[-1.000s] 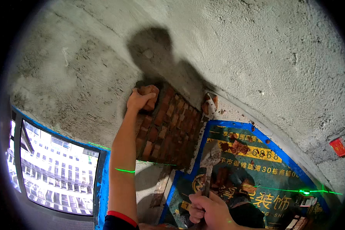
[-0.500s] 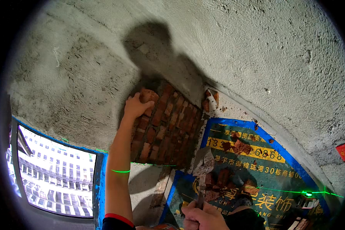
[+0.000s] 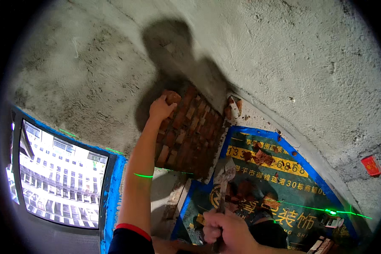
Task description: The person applies mortar to bricks using a trowel and places them to build a small wall corner, occasionally breaking bricks to fit the layout.
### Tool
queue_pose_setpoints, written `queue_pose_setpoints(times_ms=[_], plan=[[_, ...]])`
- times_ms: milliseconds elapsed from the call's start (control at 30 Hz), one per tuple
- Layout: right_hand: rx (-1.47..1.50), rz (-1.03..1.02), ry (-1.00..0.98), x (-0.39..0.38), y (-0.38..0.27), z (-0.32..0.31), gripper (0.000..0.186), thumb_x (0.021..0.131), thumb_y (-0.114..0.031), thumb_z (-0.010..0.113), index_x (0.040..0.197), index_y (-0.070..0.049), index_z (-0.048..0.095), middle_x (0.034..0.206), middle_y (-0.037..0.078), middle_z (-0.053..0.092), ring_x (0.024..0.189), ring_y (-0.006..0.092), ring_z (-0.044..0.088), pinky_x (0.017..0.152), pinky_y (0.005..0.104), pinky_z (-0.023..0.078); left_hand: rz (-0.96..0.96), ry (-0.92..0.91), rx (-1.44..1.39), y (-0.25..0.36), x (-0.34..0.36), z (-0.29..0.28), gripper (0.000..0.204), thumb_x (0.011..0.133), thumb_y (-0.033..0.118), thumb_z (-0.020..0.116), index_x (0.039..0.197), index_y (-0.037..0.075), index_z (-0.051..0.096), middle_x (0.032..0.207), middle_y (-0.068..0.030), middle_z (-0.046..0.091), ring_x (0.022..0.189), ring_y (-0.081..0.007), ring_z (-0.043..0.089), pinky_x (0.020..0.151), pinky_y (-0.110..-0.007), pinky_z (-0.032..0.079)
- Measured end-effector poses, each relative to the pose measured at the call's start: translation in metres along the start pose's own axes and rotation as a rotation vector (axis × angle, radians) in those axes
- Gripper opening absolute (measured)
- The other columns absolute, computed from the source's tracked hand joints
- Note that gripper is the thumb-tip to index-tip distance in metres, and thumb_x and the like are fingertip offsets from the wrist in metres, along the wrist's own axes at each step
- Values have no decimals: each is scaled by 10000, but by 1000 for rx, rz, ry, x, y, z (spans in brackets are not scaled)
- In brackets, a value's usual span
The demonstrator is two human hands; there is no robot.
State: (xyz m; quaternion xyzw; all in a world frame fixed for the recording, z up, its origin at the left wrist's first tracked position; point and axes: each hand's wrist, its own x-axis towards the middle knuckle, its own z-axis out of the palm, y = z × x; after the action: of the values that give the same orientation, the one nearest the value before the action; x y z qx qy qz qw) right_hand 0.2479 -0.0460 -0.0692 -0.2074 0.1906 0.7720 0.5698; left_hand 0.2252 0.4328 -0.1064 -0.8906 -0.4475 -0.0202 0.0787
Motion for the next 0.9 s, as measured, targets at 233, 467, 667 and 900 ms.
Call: queue_pose_setpoints(times_ms=[233, 467, 667, 900], plan=[[144, -257, -98, -28, -17, -13, 191, 966, -135, 519, 790, -138, 446, 669, -69, 341, 527, 36, 351, 456, 211, 292, 266, 476, -361, 31, -77, -13, 408, 918, 330, 629, 1165, 6, 650, 1208, -200, 633, 1119, -358, 597, 943, -409, 475], [313, -458, -39, -91, -35, -14, 223, 1005, -142, 494, 799, -110, 414, 677, -63, 355, 535, 37, 380, 477, 209, 353, -118, -324, -439, 71, -299, 134, 307, 877, 319, 639, 829, 21, 698, 875, -218, 677, 791, -417, 649, 700, -495, 522], [359, -419, -22, -99, -35, -29, 214, 1001, -143, 495, 801, -108, 428, 671, -62, 369, 512, 44, 368, 474, 218, 356, 98, -752, -159, 123, -421, 232, 937, 816, 253, 751, 1536, 49, 187, 1533, -228, 273, 1399, -436, 300, 1069, -501, 416], [361, -372, -146, -102, -19, -39, 168, 999, -123, 492, 1052, 35, 510, 741, -28, 392, 556, 58, 392, 502, 237, 373, 4, -663, -222, 121, -447, 247, 888, 787, 256, 813, 1479, 35, 304, 1449, -218, 388, 1339, -421, 383, 1058, -520, 430]])
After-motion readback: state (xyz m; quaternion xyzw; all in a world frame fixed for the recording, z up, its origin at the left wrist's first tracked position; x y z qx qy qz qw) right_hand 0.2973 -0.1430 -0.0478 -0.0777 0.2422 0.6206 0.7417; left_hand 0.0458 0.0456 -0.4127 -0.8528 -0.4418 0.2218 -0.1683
